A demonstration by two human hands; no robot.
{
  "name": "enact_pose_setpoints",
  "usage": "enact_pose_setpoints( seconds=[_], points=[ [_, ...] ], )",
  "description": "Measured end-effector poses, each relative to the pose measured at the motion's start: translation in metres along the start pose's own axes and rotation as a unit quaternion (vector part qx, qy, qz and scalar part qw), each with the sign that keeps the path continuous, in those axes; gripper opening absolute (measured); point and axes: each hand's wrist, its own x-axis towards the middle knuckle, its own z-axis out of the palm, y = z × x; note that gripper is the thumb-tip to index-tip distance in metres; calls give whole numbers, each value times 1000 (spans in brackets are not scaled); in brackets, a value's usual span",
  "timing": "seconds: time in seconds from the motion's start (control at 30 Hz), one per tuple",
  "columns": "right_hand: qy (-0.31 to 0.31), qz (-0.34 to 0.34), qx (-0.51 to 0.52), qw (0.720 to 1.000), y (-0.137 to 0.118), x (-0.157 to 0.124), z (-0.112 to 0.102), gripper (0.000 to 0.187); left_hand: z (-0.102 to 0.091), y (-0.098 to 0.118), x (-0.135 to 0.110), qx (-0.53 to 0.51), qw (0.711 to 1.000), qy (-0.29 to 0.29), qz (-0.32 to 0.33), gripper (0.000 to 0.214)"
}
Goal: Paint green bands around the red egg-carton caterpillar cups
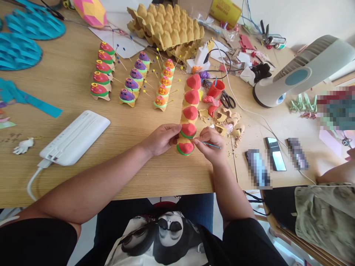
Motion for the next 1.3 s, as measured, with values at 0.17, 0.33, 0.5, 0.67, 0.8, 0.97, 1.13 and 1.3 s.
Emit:
enact_pose_setpoints(
  seconds=[0.17, 0.33, 0.5, 0.67, 0.8, 0.97, 1.13, 1.3],
  points=[
    [16, 13, 33, 999, 0, -1, 1, 22, -1, -1, -1, 5, 1000, 4, -1, 35],
    [2, 17, 17, 1000, 0, -2, 2, 24, -2, -1, -1, -3, 1000, -2, -2, 36],
    [7, 20, -20, 1000, 0, -2, 2, 26, -2, -2, 0, 2, 1000, -11, -2, 34],
    [11, 3, -4, 1000, 1, -3, 2, 24, -3, -2, 0, 8, 1000, -1, 2, 25],
    [43, 12, 32, 998, 0, -3, 1, 22, -6, -4, 0, 24, 1000, 15, 1, 26],
    [20, 12, 18, 1000, -1, -2, 2, 22, -6, -5, 0, 28, 1000, 4, 9, 31],
    [10, 7, -2, 1000, -1, -2, 3, 23, -5, -4, 0, 30, 999, -7, 12, 32],
    [13, 11, 1, 1000, -1, -3, 2, 25, -4, -3, -1, 20, 1000, 6, 1, 27]
  ],
)
